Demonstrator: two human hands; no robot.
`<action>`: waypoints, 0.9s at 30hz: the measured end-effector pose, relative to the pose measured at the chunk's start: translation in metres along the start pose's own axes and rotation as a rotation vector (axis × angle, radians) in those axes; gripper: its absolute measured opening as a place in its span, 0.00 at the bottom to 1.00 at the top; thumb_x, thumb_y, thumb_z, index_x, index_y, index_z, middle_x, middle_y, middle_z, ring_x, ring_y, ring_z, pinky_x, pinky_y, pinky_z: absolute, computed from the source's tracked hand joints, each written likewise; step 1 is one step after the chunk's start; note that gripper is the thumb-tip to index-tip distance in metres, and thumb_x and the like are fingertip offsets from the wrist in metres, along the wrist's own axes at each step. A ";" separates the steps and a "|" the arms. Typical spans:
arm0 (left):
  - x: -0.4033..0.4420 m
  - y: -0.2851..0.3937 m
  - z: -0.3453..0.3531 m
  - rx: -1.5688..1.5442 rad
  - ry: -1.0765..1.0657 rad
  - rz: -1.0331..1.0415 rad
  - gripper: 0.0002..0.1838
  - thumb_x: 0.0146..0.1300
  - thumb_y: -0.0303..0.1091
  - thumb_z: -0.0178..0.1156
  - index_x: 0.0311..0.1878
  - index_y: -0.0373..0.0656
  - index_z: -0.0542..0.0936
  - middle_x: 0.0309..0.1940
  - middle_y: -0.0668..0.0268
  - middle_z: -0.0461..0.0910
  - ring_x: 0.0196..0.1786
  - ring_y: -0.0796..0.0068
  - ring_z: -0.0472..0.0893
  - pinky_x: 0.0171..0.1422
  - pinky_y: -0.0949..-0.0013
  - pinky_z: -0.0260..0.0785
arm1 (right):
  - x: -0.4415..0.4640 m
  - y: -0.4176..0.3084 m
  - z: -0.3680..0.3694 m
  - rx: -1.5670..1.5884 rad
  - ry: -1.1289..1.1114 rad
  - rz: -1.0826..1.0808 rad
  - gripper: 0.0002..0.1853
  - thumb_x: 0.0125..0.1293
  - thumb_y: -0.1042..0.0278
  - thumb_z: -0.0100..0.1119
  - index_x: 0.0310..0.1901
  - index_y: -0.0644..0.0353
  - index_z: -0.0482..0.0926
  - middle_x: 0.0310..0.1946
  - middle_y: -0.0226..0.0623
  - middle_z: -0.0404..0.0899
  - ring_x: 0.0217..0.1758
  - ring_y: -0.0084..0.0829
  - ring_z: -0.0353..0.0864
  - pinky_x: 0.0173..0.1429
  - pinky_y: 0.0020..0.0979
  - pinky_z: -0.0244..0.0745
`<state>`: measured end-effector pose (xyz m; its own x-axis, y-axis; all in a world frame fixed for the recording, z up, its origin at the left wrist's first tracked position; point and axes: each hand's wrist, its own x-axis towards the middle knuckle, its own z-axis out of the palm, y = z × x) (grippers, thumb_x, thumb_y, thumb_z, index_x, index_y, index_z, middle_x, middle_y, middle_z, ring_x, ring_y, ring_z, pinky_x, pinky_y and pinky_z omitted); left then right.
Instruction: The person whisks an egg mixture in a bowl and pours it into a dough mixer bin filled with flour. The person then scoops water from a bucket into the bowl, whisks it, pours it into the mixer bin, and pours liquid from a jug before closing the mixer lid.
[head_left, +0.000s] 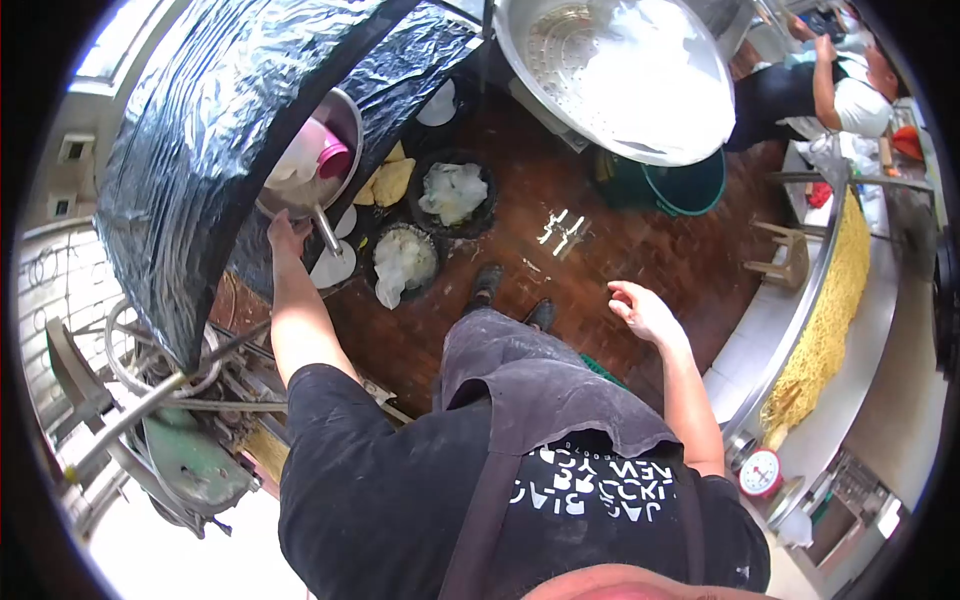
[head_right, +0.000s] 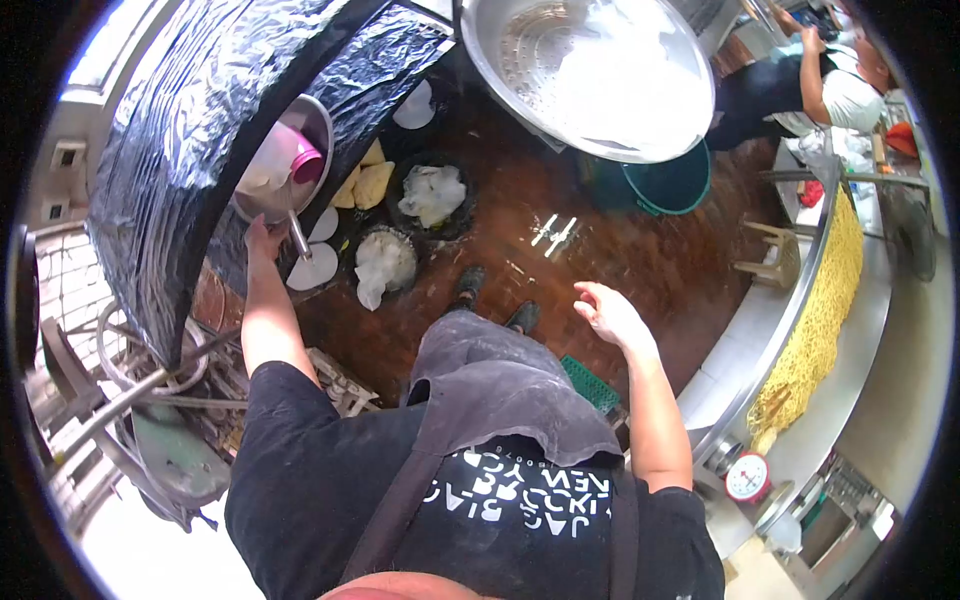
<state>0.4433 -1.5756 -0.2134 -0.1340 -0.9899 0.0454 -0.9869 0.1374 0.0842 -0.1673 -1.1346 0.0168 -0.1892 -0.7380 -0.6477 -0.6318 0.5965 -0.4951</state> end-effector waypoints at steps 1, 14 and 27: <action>0.000 0.014 -0.003 0.108 -0.109 0.049 0.15 0.59 0.45 0.66 0.35 0.42 0.84 0.39 0.53 0.84 0.45 0.56 0.83 0.51 0.54 0.71 | 0.004 -0.007 -0.002 0.009 0.017 0.001 0.22 0.67 0.63 0.61 0.61 0.59 0.75 0.51 0.47 0.82 0.55 0.42 0.82 0.60 0.37 0.75; 0.129 0.147 0.084 -1.593 -0.217 -0.542 0.19 0.64 0.22 0.46 0.58 0.28 0.70 0.47 0.48 0.79 0.43 0.52 0.83 0.46 0.50 0.84 | -0.034 0.021 0.033 0.108 0.115 0.191 0.23 0.67 0.61 0.61 0.62 0.58 0.75 0.49 0.46 0.83 0.53 0.44 0.82 0.58 0.39 0.76; 0.136 0.295 0.068 -1.608 -0.179 -0.675 0.10 0.71 0.34 0.50 0.45 0.38 0.77 0.37 0.57 0.80 0.36 0.60 0.83 0.36 0.61 0.77 | -0.149 0.086 0.123 0.292 0.254 0.404 0.22 0.68 0.59 0.59 0.62 0.57 0.74 0.51 0.46 0.82 0.55 0.43 0.81 0.60 0.39 0.75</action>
<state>0.1280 -1.6719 -0.2506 0.1094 -0.8588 -0.5006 0.1776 -0.4786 0.8599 -0.1006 -0.9347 -0.0010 -0.5711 -0.4635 -0.6775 -0.2438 0.8839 -0.3991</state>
